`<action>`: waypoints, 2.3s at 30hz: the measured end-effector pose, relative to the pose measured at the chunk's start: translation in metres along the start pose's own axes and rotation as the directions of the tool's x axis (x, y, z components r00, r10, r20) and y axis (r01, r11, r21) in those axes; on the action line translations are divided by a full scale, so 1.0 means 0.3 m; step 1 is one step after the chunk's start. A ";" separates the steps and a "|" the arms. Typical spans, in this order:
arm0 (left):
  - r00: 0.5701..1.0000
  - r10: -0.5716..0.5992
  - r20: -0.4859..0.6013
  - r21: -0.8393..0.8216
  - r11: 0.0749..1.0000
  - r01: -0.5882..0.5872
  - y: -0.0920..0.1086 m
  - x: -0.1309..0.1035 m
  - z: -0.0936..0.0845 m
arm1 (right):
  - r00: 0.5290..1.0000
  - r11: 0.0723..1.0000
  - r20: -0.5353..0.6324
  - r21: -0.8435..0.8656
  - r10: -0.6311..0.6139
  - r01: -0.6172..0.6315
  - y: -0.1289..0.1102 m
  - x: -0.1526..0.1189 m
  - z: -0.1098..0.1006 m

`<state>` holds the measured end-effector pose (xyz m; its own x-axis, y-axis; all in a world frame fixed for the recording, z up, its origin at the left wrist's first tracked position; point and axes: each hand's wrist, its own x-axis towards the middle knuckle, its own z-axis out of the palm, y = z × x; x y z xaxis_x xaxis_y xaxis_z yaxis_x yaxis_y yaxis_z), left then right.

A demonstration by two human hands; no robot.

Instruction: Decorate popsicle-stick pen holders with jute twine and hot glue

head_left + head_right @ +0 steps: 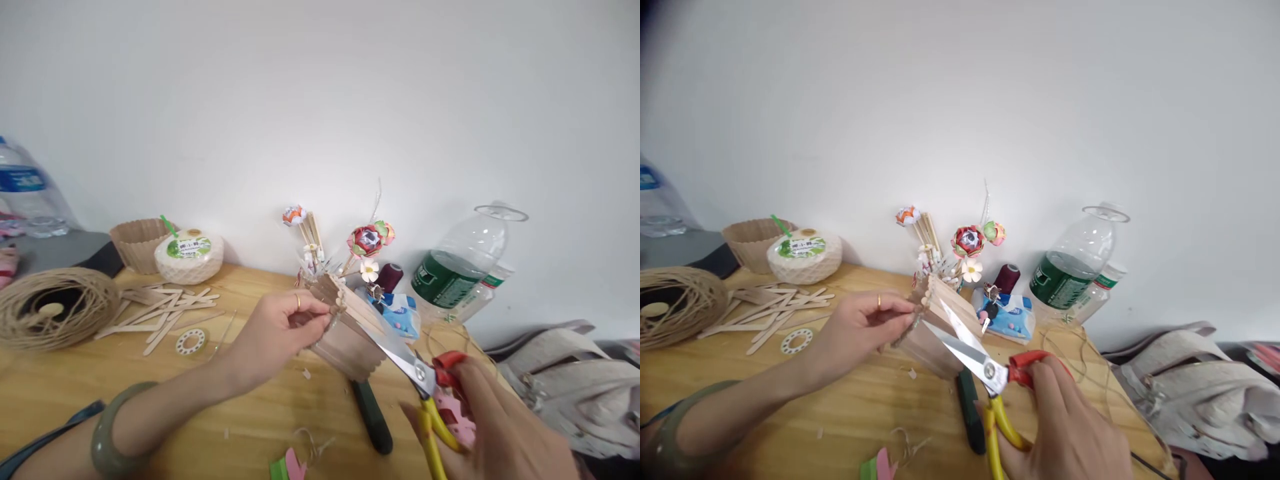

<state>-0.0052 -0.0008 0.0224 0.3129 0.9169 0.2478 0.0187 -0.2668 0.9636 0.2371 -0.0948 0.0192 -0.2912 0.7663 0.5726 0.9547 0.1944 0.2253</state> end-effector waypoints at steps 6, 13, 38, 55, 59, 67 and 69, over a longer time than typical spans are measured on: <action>0.996 0.074 0.053 0.034 0.997 -0.076 0.005 -0.022 0.000 | 0.997 0.989 -0.080 -0.150 -0.024 0.012 -0.038 0.065 0.018; 0.991 0.087 0.105 0.028 0.996 -0.090 0.009 -0.026 -0.003 | 0.993 0.973 -0.100 -0.226 -0.062 0.038 -0.034 0.076 0.000; 0.998 0.063 0.021 -0.037 0.997 -0.062 0.021 -0.022 -0.004 | 0.938 0.955 -0.217 -0.183 -0.272 0.234 -0.030 0.093 -0.011; 0.987 -0.118 0.111 -0.199 0.970 0.138 0.007 0.020 -0.031 | 0.803 0.905 0.467 0.018 0.369 -0.426 0.111 -0.072 0.303; 0.973 -0.127 0.191 -0.203 0.965 0.166 0.004 0.012 -0.030 | 0.832 0.925 0.452 0.041 0.320 -0.378 0.116 -0.115 0.357; 0.946 -0.252 0.202 -0.217 0.931 0.294 -0.006 0.000 -0.008 | 0.877 0.948 0.400 0.057 0.266 -0.313 0.141 -0.126 0.367; 0.932 -0.287 0.221 -0.227 0.914 0.335 -0.004 0.002 0.003 | 0.886 0.946 0.374 0.061 0.273 -0.317 0.126 -0.130 0.353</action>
<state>-0.0041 -0.0003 0.0212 0.4963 0.8655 -0.0679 -0.0933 0.1309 0.9870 0.2910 -0.0525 -0.0782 0.0254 0.9613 0.2744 0.9996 -0.0217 -0.0166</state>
